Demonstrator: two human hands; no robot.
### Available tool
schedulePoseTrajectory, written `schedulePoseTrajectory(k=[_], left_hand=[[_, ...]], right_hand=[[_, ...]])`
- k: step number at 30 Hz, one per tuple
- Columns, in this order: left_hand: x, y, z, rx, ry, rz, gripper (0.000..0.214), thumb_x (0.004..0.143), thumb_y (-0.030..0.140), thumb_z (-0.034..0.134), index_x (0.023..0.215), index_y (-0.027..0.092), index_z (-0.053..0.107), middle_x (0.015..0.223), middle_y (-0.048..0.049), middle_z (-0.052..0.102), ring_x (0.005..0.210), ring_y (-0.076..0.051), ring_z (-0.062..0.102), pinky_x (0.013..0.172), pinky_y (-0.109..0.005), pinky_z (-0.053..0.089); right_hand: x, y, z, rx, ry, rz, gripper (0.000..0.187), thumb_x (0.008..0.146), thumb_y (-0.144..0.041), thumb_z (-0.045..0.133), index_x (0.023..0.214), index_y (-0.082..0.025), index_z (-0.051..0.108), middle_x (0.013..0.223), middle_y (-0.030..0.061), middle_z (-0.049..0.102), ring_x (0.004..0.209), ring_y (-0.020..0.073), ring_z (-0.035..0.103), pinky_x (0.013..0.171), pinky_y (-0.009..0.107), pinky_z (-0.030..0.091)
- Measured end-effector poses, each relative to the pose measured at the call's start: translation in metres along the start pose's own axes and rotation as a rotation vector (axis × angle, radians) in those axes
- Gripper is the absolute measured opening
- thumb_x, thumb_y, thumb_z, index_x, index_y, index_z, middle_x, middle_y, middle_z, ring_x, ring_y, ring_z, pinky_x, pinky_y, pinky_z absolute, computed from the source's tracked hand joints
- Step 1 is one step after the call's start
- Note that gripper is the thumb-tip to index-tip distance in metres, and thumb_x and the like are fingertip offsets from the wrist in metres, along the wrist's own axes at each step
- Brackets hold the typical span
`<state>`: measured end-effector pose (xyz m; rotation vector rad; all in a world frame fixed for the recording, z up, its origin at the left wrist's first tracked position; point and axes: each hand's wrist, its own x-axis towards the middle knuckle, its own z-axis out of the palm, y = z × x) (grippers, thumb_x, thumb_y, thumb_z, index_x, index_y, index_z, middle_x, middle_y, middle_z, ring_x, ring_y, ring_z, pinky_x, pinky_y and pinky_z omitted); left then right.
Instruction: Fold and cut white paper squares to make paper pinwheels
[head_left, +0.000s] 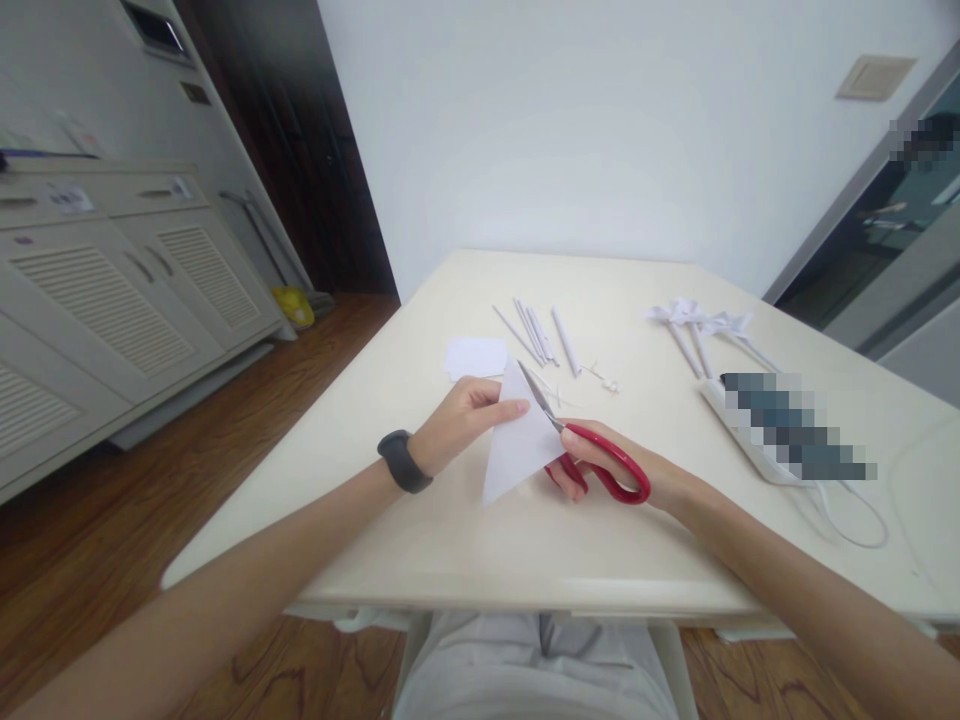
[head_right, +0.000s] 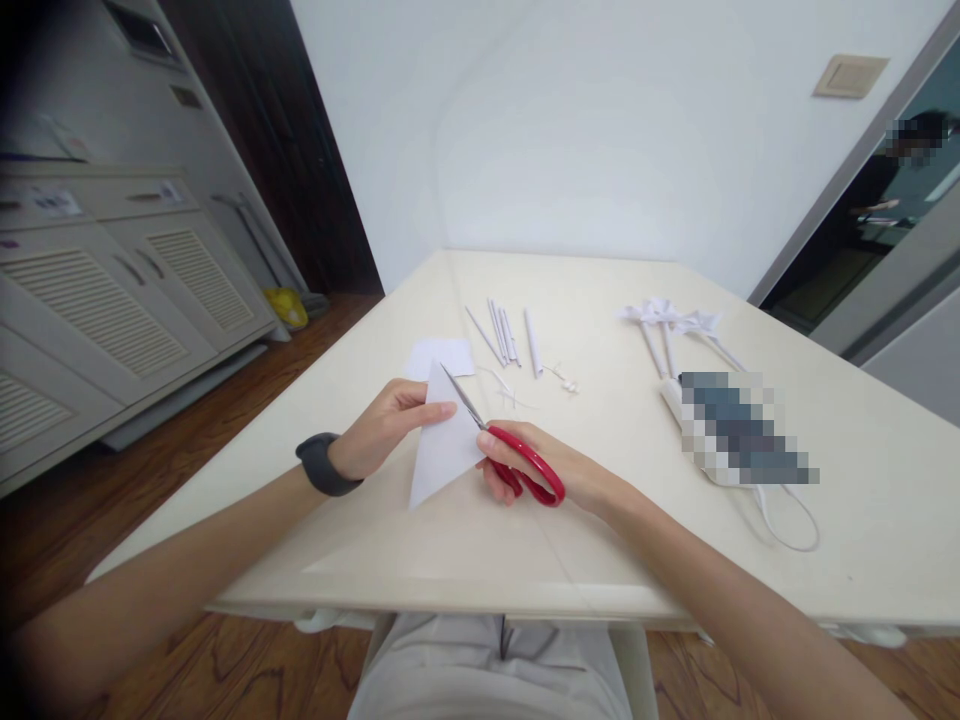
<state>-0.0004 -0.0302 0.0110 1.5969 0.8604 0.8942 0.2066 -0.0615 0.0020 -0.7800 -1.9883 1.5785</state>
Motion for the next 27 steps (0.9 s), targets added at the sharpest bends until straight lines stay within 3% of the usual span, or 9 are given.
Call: schedulePoseTrajectory(k=[18, 27], left_hand=[[-0.0018, 0.0043, 0.0014, -0.010, 0.011, 0.020, 0.021, 0.074, 0.033, 0.061, 0.071, 0.013, 0.066, 0.076, -0.0033, 0.067, 0.070, -0.016, 0.060, 0.063, -0.025, 0.047], [-0.0015, 0.0055, 0.0014, 0.065, 0.093, 0.060, 0.029, 0.077, 0.036, 0.056, 0.059, 0.013, 0.060, 0.060, -0.0014, 0.058, 0.065, -0.017, 0.057, 0.061, -0.026, 0.045]], right_hand=[[-0.0010, -0.0058, 0.0029, -0.052, 0.019, -0.018, 0.050, 0.091, -0.048, 0.032, 0.056, -0.015, 0.046, 0.054, -0.0001, 0.048, 0.052, 0.0106, 0.044, 0.054, 0.024, 0.035], [0.0001, -0.0032, 0.0028, -0.051, 0.025, -0.006, 0.050, 0.091, -0.049, 0.028, 0.059, -0.016, 0.045, 0.055, -0.0003, 0.047, 0.051, 0.0100, 0.042, 0.052, 0.024, 0.033]])
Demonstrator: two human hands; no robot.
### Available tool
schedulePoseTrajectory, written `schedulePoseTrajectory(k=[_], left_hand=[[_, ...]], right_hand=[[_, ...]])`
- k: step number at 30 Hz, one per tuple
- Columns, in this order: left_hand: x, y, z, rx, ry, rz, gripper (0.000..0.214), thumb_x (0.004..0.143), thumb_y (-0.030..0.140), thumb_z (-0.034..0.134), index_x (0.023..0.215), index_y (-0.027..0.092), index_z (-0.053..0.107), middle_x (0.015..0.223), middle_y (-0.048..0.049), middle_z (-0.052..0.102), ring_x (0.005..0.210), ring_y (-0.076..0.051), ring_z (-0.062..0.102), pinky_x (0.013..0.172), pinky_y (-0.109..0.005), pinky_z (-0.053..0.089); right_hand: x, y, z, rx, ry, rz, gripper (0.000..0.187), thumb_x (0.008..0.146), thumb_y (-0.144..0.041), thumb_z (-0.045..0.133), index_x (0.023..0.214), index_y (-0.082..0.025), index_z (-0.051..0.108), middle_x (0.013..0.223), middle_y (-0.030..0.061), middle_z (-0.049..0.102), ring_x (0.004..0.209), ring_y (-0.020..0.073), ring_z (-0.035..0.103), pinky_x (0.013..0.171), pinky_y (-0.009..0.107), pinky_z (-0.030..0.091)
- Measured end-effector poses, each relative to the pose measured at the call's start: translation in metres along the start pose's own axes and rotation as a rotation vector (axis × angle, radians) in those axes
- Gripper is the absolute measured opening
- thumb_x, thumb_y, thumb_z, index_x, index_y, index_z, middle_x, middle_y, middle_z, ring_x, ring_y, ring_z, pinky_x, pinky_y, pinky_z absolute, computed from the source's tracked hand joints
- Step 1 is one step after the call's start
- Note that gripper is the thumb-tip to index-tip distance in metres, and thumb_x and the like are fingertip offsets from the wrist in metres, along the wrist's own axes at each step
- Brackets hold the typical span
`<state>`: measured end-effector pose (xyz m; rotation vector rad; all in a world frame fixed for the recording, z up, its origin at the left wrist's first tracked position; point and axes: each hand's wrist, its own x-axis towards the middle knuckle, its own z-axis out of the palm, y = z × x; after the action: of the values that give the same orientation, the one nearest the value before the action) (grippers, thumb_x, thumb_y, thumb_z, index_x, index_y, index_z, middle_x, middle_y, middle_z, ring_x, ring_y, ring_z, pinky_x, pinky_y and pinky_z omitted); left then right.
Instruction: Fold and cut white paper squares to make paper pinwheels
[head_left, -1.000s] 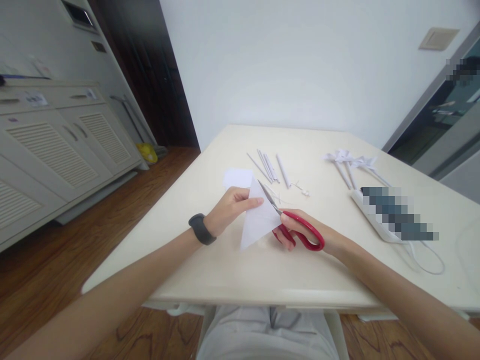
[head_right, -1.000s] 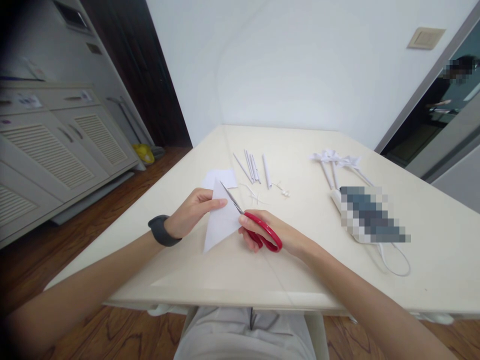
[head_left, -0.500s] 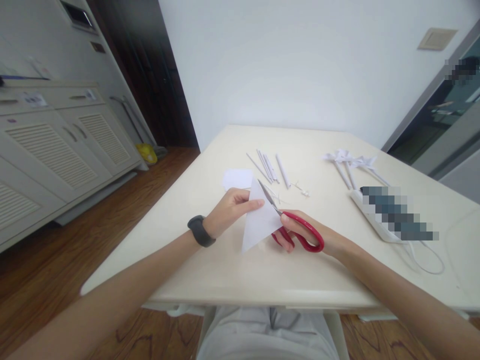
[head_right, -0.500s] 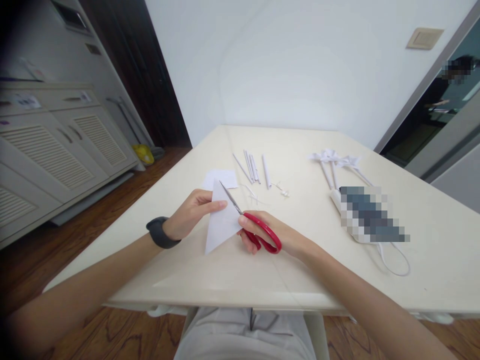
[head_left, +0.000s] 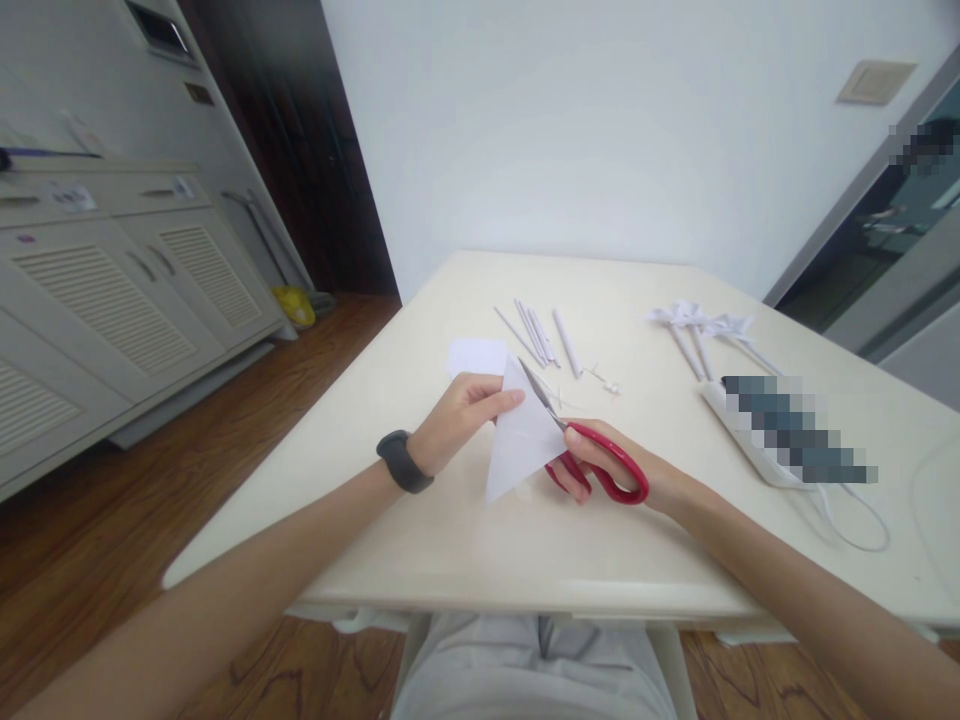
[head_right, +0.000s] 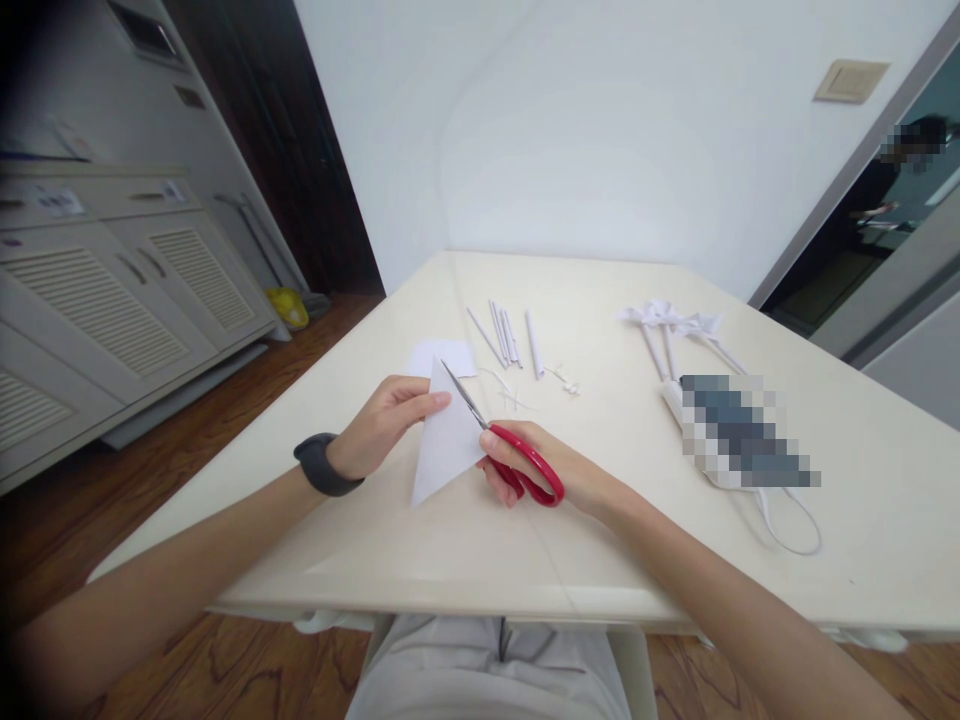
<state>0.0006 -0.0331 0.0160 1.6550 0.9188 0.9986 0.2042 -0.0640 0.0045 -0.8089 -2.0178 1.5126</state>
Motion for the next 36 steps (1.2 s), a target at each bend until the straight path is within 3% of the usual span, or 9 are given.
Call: schedulePoseTrajectory(k=[7, 20, 27, 36], left_hand=[[0.0011, -0.0046, -0.0019, 0.001, -0.087, -0.013, 0.028, 0.078, 0.036, 0.056, 0.067, 0.012, 0.064, 0.063, -0.0014, 0.058, 0.063, -0.014, 0.055, 0.062, -0.025, 0.044], [0.0023, -0.0062, -0.0034, 0.015, -0.100, 0.001, 0.029, 0.079, 0.036, 0.055, 0.064, 0.012, 0.063, 0.061, -0.0006, 0.057, 0.058, -0.012, 0.052, 0.059, -0.024, 0.042], [0.0011, -0.0033, -0.0018, 0.032, -0.112, -0.005, 0.028, 0.078, 0.036, 0.056, 0.063, 0.012, 0.063, 0.062, -0.0014, 0.058, 0.059, -0.013, 0.052, 0.057, -0.024, 0.041], [0.0013, -0.0034, -0.0026, 0.021, -0.144, -0.009, 0.028, 0.079, 0.035, 0.056, 0.064, 0.012, 0.063, 0.063, -0.0005, 0.058, 0.060, -0.013, 0.054, 0.058, -0.023, 0.042]], right_hand=[[-0.0004, 0.0031, 0.0000, 0.072, -0.019, -0.009, 0.041, 0.088, -0.053, 0.033, 0.072, -0.017, 0.043, 0.058, -0.0015, 0.048, 0.053, 0.0107, 0.042, 0.051, 0.024, 0.033], [-0.0012, 0.0050, -0.0009, 0.005, -0.008, -0.004, 0.049, 0.091, -0.052, 0.027, 0.062, -0.017, 0.046, 0.055, -0.0005, 0.048, 0.051, 0.0109, 0.042, 0.052, 0.026, 0.033], [0.0000, 0.0036, -0.0005, 0.031, -0.025, -0.002, 0.043, 0.089, -0.053, 0.031, 0.070, -0.018, 0.046, 0.059, -0.0010, 0.049, 0.053, 0.0114, 0.043, 0.054, 0.026, 0.035], [-0.0007, 0.0027, -0.0007, -0.003, -0.021, -0.009, 0.047, 0.091, -0.050, 0.029, 0.064, -0.017, 0.049, 0.057, -0.0006, 0.048, 0.053, 0.0112, 0.043, 0.055, 0.026, 0.034]])
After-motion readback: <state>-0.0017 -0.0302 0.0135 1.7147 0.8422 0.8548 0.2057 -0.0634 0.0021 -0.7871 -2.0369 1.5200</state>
